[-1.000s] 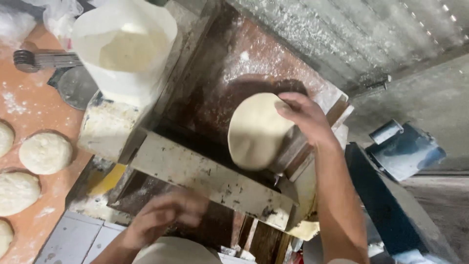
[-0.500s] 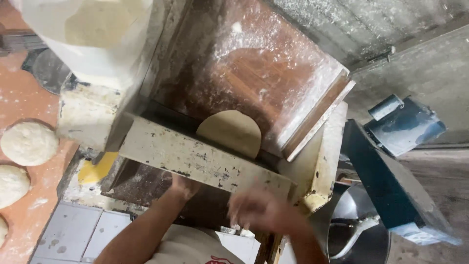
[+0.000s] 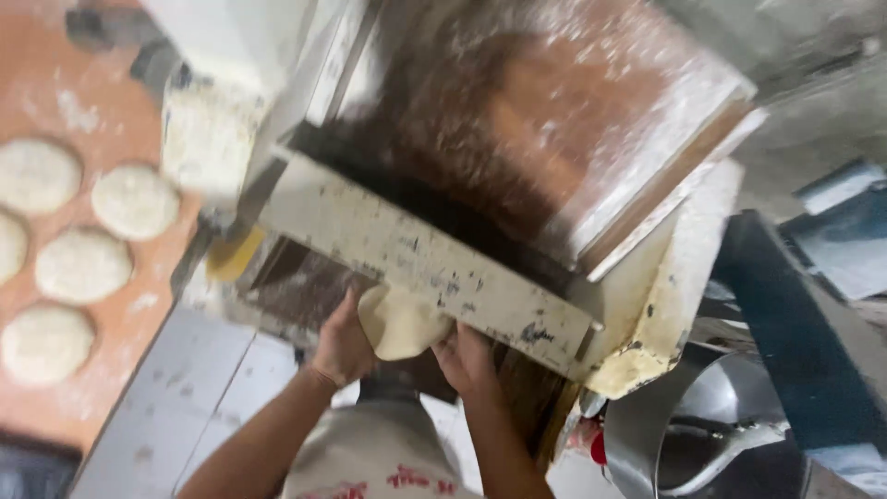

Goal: Flattening dough balls using a mechanical dough sheeter and placing the flattened dough on baking trays.

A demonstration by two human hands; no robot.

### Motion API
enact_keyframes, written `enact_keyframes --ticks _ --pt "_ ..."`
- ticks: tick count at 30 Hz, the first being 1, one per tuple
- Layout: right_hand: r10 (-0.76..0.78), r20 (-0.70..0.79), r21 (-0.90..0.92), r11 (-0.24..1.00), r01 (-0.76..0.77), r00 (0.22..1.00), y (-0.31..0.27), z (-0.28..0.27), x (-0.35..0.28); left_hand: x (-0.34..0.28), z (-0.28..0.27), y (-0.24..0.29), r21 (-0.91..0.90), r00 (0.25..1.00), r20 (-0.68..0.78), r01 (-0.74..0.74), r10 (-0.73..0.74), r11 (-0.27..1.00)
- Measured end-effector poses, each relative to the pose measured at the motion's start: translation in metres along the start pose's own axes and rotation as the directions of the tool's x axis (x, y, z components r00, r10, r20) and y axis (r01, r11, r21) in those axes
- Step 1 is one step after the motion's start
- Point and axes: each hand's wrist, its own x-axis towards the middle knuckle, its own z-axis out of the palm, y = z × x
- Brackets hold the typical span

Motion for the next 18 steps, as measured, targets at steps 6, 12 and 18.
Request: enact_keyframes --ticks 6,12,18 --pt "0.212 -0.282 -0.031 0.973 -0.229 0.936 0.03 0.153 -0.018 -0.095 0.0 0.024 0.064 0.974 0.096 -0.212 0.206 0.975" --pt "0.381 0.082 -0.512 0.809 -0.289 0.921 0.079 0.269 0.009 -0.231 -0.093 0.016 0.146 0.706 -0.491 -0.511 0.511 0.847" --pt "0.536 0.538 -0.192 0.83 -0.524 0.651 0.203 0.354 -0.015 -0.342 -0.104 -0.01 0.119 0.327 0.258 -0.945 0.909 0.306"
